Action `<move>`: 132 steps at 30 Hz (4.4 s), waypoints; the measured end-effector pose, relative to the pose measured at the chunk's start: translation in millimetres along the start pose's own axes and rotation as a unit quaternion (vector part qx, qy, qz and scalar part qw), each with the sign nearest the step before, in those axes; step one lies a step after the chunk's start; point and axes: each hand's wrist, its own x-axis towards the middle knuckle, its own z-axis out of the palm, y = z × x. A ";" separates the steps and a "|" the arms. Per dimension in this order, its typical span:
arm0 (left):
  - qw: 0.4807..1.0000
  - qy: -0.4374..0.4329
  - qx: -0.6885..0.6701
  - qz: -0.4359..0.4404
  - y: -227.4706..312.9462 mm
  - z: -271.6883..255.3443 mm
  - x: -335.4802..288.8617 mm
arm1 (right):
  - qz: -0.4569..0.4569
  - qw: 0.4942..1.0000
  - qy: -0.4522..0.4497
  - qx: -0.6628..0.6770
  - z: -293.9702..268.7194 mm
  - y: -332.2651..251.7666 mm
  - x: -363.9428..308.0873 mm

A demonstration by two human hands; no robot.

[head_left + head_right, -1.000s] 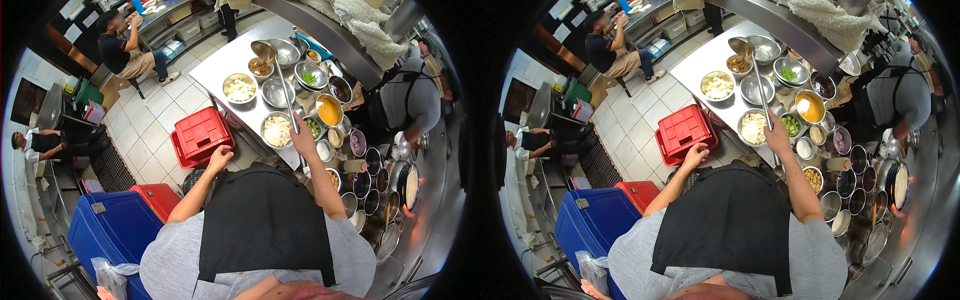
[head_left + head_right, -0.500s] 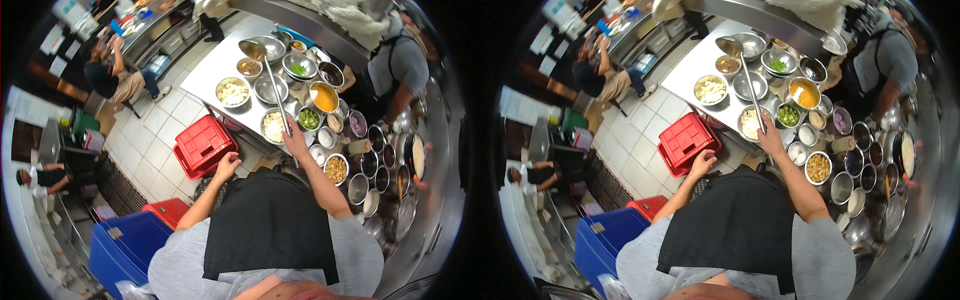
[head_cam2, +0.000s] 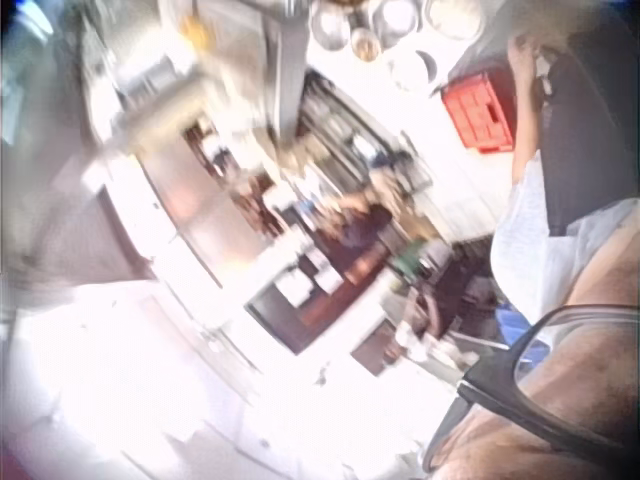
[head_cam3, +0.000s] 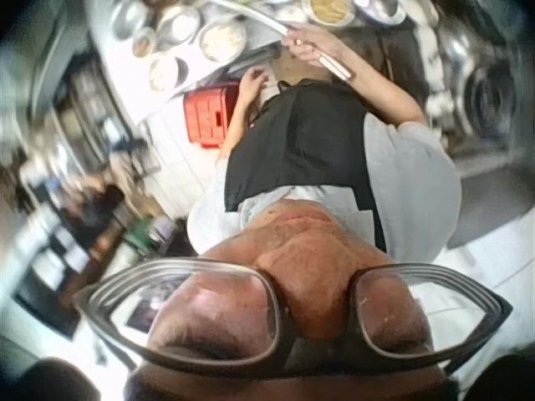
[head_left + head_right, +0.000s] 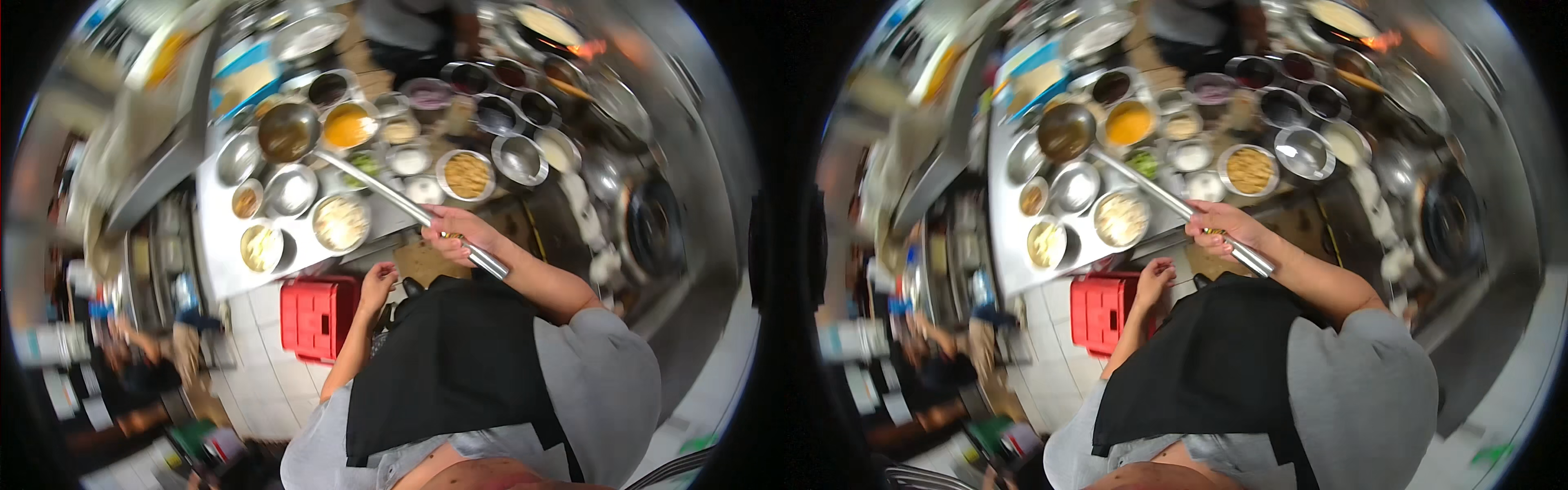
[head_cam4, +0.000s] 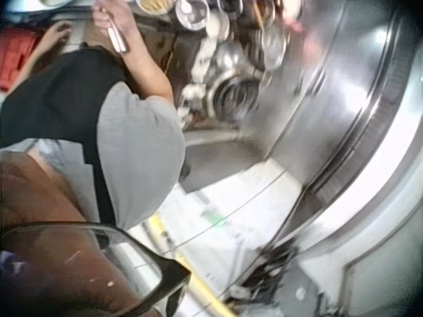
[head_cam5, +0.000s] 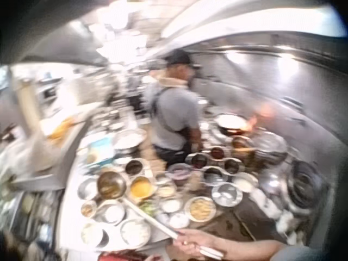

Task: Cooking ingredients in a wok at a professional kitchen station using a ladle.

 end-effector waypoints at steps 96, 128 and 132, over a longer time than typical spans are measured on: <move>0.930 -0.203 0.267 0.148 89.9 429.0 21.0 | -0.307 0.569 0.717 -0.260 -336.2 -116.2 -504.8; 0.908 0.257 -0.311 0.109 134.5 93.7 202.1 | -0.143 0.523 0.525 -0.656 -174.2 -59.6 -158.7; 0.972 0.149 -0.149 0.105 154.6 122.6 259.2 | -0.173 0.532 0.528 -0.639 -164.3 -62.5 -156.3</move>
